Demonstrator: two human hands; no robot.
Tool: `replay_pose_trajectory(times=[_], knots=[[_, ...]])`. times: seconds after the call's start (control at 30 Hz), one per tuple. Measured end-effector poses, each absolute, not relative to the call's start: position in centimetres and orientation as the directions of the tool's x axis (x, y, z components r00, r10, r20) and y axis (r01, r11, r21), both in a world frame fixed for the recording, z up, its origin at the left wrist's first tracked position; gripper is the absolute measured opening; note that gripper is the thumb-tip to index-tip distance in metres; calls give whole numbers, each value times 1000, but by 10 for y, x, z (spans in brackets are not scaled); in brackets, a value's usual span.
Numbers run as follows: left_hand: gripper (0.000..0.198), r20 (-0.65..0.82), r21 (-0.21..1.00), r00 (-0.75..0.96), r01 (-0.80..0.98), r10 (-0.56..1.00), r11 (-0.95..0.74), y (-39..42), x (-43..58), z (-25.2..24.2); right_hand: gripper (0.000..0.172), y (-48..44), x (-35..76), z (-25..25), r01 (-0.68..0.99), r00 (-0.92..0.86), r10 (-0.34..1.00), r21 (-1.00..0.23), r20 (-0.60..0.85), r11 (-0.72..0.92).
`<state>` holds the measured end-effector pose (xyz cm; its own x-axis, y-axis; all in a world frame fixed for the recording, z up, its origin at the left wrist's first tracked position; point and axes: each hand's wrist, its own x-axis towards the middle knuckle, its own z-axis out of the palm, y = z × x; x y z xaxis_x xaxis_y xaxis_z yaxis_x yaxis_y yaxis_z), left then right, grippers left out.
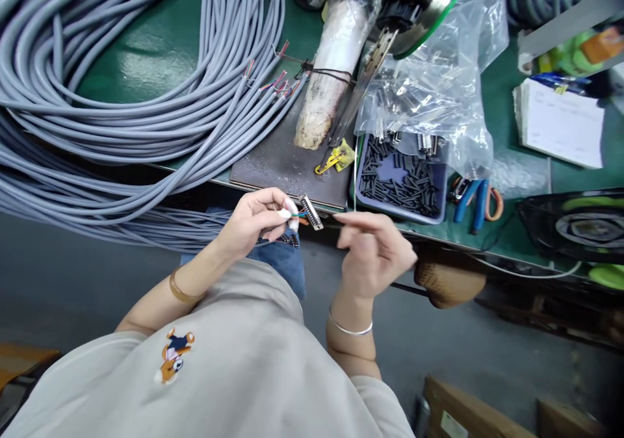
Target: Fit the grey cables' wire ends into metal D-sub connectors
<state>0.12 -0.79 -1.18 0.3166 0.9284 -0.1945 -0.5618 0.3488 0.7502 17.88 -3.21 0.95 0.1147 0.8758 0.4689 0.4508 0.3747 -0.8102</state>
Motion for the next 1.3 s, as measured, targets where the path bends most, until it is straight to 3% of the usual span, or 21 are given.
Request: replay_pose_trajectory(times=[0.1,0.17,0.27,0.37,0.53,0.7,0.97,1.17,1.3], knots=[[9,-188,639,390,-649,902,414,-4,-6,-15,16,-29,175,10,433,377,642,-740,667,515],[10,-183,595,402,-681,897,426,-3,-11,-18,12,-27,171,10,439,409,574,-705,709,558],[15,-180,576,399,-699,899,425,-2,-16,-21,24,-28,167,7,412,321,642,-713,696,567],[21,-166,574,398,-704,902,417,-2,-17,-22,18,-34,168,-4,431,241,682,-706,691,563],[26,-146,595,390,-700,909,395,-2,-17,-20,13,-39,171,-20,531,107,646,-593,755,605],[25,-178,616,378,-678,909,402,-3,-14,-16,15,-37,168,-18,499,79,675,-615,734,610],[31,-164,785,251,-552,954,281,-5,-2,-15,11,-28,164,-18,573,-14,778,-632,628,521],[19,-124,876,191,-439,974,198,-5,2,-11,9,-22,166,-25,418,112,871,-818,478,395],[20,-142,925,119,-338,983,175,-1,8,-5,9,-17,170,-26,516,61,820,-721,570,462]])
